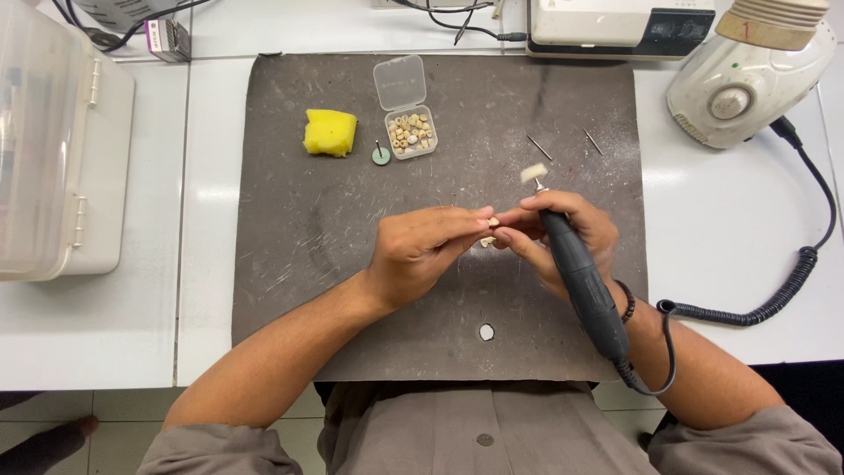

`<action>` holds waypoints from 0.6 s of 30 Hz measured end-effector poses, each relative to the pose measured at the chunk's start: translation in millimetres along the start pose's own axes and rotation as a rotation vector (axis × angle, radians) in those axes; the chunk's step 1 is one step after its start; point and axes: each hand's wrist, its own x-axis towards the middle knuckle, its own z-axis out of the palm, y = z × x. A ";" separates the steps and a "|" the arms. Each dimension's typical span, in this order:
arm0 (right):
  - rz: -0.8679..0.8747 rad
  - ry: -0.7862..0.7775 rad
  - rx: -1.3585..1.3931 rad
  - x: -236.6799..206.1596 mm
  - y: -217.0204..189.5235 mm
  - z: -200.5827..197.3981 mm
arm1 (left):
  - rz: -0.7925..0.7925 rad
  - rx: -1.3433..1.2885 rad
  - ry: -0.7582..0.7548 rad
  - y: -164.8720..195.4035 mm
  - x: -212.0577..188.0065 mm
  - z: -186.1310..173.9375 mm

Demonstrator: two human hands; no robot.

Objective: The person uses a rotary tool with a buffing wheel to polish small dental prosthetic pieces at a workbench. They hold each piece against the spinning buff, reposition it to polish different surfaces, set finished pieces aside, and pick up new pieces from a small container to continue polishing.

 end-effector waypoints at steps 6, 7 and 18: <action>-0.069 0.015 0.001 -0.7 -4.8 -2.6 | 0.020 -0.042 -0.039 2.9 3.6 -2.8; -0.080 0.004 -0.014 -0.9 -5.7 -3.2 | 0.008 -0.057 -0.035 3.6 3.9 -2.3; -0.137 -0.029 -0.076 -1.5 -15.7 -5.2 | -0.170 -0.325 0.000 11.0 1.2 2.9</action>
